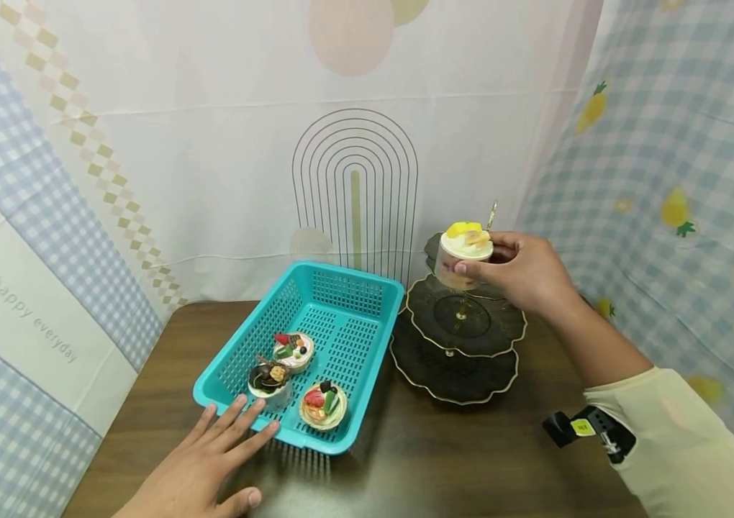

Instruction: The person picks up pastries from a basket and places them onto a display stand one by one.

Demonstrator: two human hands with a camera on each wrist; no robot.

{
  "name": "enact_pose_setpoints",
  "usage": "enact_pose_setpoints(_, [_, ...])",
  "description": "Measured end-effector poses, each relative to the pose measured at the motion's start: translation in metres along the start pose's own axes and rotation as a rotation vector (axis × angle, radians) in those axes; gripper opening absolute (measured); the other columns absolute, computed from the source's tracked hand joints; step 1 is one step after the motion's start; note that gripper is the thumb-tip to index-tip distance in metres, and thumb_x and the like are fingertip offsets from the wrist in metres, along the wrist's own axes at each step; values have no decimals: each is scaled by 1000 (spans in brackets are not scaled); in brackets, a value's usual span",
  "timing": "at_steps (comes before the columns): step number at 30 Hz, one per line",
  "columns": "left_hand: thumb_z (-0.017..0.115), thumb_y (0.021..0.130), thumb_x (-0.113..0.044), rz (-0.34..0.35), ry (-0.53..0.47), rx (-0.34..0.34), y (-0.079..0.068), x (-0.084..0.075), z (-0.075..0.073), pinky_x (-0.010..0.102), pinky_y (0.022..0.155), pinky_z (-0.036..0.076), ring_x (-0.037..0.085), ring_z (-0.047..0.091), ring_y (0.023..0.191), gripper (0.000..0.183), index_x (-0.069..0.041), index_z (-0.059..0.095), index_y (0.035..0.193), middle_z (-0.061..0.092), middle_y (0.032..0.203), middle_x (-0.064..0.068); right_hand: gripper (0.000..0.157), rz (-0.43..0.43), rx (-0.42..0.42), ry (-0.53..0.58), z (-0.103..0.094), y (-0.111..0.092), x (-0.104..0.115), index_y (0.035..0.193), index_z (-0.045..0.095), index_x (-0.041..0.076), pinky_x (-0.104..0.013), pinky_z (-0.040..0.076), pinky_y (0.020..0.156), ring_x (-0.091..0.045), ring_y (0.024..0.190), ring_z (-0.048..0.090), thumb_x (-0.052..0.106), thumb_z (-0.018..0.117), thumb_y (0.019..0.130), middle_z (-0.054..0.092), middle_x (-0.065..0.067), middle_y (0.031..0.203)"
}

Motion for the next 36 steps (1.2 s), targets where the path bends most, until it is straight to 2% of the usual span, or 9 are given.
enact_pose_setpoints(5, [61,96,-62,5,-7,2,1,3,2,34,123,-15,26,21,154,78,-38,29,162,24,168,0,94,9,-7,-1,2,5,-3,145,53,-4,-10,48,71,-31,118,63,62,78,83,66,-21,131])
enact_pose_setpoints(16, [61,96,-62,9,-2,-13,1,3,2,34,123,-15,28,23,153,77,-37,31,162,27,168,2,88,14,-33,-38,1,6,-4,139,60,-1,-14,48,70,-32,115,65,64,78,81,69,-21,126])
enact_pose_setpoints(23, [60,96,-63,20,18,-26,1,2,3,35,123,-15,29,25,152,78,-36,30,162,30,166,5,93,26,-29,-57,2,7,-9,143,54,-7,-15,47,71,-38,119,63,62,77,84,66,-25,129])
enact_pose_setpoints(28, [61,95,-62,3,-1,-15,0,1,4,35,123,-15,28,22,153,78,-37,29,162,28,167,3,88,3,-23,-49,4,7,-10,144,53,-6,-16,48,73,-37,118,64,57,77,87,66,-26,128])
enact_pose_setpoints(32, [60,96,-63,-2,3,-16,0,1,4,35,123,-14,28,21,154,78,-37,30,162,25,168,2,92,-1,-14,-56,5,6,-10,147,49,-6,-22,49,77,-37,119,63,59,75,88,65,-26,130])
enact_pose_setpoints(36, [59,96,-64,4,19,-25,0,-1,4,35,123,-13,28,22,154,77,-36,31,162,23,169,0,98,6,-10,-36,4,1,-10,152,42,-4,-18,49,75,-37,122,62,62,73,87,64,-23,133])
Point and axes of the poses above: each hand's wrist, its own y-axis towards the middle knuckle, its own z-axis out of the palm, x = y × z, the point moved 3 cm from there along y, towards the middle knuckle
